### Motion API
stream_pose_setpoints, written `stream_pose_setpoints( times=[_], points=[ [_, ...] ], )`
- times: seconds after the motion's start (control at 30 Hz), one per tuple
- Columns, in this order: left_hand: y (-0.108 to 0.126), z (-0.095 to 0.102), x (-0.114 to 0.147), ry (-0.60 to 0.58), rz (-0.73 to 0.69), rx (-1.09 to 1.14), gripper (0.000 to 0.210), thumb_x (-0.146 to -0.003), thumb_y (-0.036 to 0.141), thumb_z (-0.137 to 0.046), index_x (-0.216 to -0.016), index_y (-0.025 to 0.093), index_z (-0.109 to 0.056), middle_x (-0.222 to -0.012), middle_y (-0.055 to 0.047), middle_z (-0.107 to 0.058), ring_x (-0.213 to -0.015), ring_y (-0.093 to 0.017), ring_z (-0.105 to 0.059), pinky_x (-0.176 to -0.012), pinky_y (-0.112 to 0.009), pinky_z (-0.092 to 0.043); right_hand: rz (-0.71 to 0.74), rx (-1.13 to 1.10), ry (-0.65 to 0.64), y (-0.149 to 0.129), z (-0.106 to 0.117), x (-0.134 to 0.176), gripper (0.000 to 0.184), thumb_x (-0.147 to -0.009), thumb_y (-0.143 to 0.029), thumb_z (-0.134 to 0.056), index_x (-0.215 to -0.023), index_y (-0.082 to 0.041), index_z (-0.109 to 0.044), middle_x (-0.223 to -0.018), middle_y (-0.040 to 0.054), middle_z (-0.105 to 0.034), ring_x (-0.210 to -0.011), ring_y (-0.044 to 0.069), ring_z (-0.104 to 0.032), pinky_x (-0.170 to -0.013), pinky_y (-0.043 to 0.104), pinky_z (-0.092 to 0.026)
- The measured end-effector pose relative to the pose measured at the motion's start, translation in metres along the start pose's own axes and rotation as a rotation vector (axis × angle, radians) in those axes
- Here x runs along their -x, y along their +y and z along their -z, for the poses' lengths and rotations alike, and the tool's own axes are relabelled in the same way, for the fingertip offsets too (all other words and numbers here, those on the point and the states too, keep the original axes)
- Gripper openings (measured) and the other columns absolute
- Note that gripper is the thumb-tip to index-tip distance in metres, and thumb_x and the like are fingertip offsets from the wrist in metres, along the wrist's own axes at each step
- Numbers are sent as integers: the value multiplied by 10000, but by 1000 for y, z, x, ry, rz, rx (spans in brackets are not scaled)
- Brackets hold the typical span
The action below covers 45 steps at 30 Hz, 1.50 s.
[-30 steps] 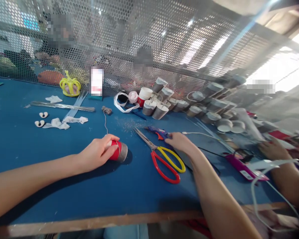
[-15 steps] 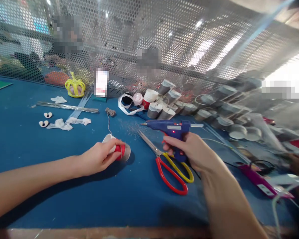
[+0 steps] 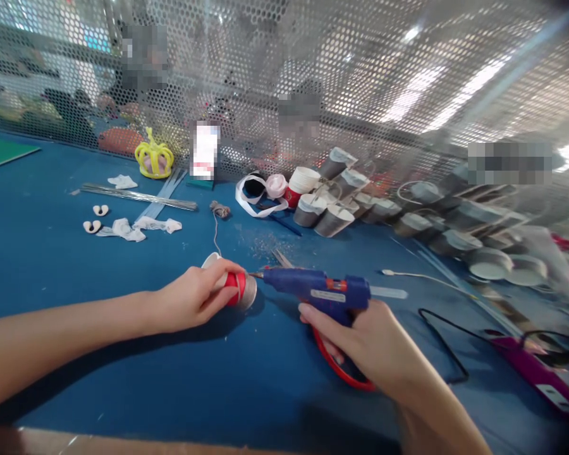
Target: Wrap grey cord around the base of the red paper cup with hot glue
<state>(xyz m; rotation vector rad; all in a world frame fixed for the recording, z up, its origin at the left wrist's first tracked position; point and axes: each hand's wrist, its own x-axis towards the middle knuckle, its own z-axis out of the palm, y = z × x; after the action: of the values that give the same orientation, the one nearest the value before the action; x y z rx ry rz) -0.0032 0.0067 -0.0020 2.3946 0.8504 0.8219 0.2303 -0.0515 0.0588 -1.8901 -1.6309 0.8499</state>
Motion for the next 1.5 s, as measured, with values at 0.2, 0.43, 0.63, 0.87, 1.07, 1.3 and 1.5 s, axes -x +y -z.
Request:
stream_pose_setpoints(
  times=[0.2,0.43,0.63,0.87,1.07,1.3,1.5],
  points=[
    [0,0,0,1,2,22,294,-917,309,-364,-1162,167,-442,-944,-101,-653,-751,-199,-660,-634,-292,-494,-51,97,16,12,-5,-7,431,-643,-639,-576,-468,-250,-514,-347,-6,-517,-334,155,-504,-406,293,-441],
    [2,2,-1,-15,33,7,286,-916,300,-378,-1159,171,-456,-913,-85,-654,-729,-188,-659,-614,-273,-486,-89,81,10,-1,-7,-2,367,-624,-599,-590,-515,-252,-541,-346,-7,-514,-330,153,-489,-387,288,-417],
    [3,4,-2,-34,24,21,273,-913,285,-392,-1146,157,-453,-910,-90,-660,-703,-181,-657,-604,-273,-489,-31,134,73,8,-8,2,362,-644,-595,-577,-623,-235,-611,-313,-32,-466,-276,145,-425,-328,285,-347],
    [3,3,-4,-23,43,43,256,-909,279,-365,-1112,159,-464,-911,-81,-673,-708,-179,-651,-613,-272,-478,4,244,63,5,-6,4,314,-641,-551,-570,-547,-255,-528,-302,-40,-427,-272,132,-388,-316,276,-312],
    [-1,1,-3,-6,41,50,267,-909,293,-358,-1119,168,-466,-935,-82,-670,-716,-188,-654,-612,-278,-468,133,334,140,-5,-7,4,213,-657,-451,-599,-599,-246,-591,-440,13,-523,-367,144,-435,-385,286,-367],
    [1,1,-3,8,39,39,263,-915,298,-351,-1099,159,-475,-936,-82,-664,-735,-179,-644,-638,-271,-467,352,503,23,16,4,2,152,-700,-367,-588,-728,-269,-700,-353,-22,-397,-330,126,-329,-395,277,-315],
    [3,2,-4,11,60,58,260,-917,317,-346,-1083,165,-477,-913,-71,-671,-713,-174,-637,-631,-272,-463,816,814,54,25,12,4,369,-752,-76,-438,-851,-281,-729,-310,-51,-324,-304,121,-307,-406,247,-314]
  ],
)
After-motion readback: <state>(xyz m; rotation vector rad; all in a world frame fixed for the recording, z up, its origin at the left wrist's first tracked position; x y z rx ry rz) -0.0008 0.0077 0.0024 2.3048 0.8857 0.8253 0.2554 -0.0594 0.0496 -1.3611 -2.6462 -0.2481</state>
